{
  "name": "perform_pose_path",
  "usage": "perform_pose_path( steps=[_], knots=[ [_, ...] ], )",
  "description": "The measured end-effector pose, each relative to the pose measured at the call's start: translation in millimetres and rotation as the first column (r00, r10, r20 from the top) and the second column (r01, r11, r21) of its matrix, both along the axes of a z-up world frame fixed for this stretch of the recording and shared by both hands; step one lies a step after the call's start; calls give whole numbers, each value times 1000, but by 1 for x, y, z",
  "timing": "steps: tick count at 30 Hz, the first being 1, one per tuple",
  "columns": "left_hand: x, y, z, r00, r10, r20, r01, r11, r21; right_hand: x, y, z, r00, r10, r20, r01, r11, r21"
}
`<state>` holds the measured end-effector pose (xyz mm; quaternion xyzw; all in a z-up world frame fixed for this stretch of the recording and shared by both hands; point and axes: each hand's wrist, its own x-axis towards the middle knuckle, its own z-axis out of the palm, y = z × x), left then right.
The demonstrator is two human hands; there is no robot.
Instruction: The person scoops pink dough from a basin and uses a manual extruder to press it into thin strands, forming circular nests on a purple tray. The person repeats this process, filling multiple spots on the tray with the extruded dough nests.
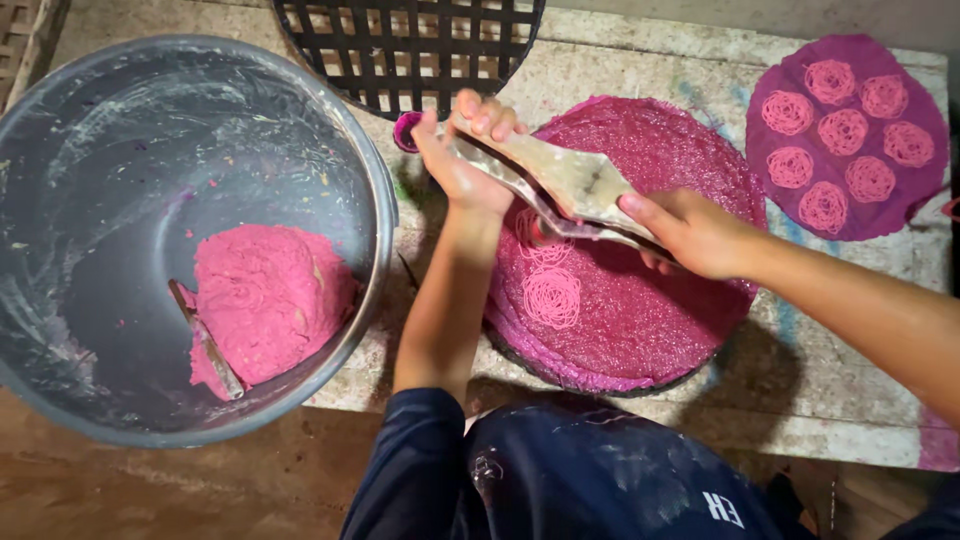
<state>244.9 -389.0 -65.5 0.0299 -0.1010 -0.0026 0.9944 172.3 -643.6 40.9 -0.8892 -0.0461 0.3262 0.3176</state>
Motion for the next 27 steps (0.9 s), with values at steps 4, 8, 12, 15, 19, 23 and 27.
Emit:
perform_pose_path(
  steps=[4, 8, 12, 15, 19, 23, 27],
  knots=[
    [1, -25, 0, 1000, 7, -3, -8, 997, -79, 11, -14, 10, 1000, -27, -4, 27, 991, -130],
    [15, -25, 25, 998, -2, 64, 6, 998, -69, 21, -20, 7, 985, -16, 175, 34, 994, -101],
    [5, -10, 35, 955, -126, -267, 165, 978, 128, 21, -26, -7, 988, -19, 152, 12, 999, 49],
    [-6, -5, 7, 825, -90, -558, 485, 620, 617, 27, -32, -15, 990, -6, 140, -8, 996, 93],
    [-15, -8, -56, 830, -215, -515, 558, 285, 779, 30, -31, -36, 984, -17, 175, -9, 989, 149],
    [-45, 6, -72, 983, -118, -139, 135, -44, 990, 32, -37, -50, 967, -85, 239, 37, 979, 198],
    [-76, 26, -40, 996, 20, 92, -57, -654, 755, 26, -64, -47, 975, -101, 197, 52, 969, 241]
  ],
)
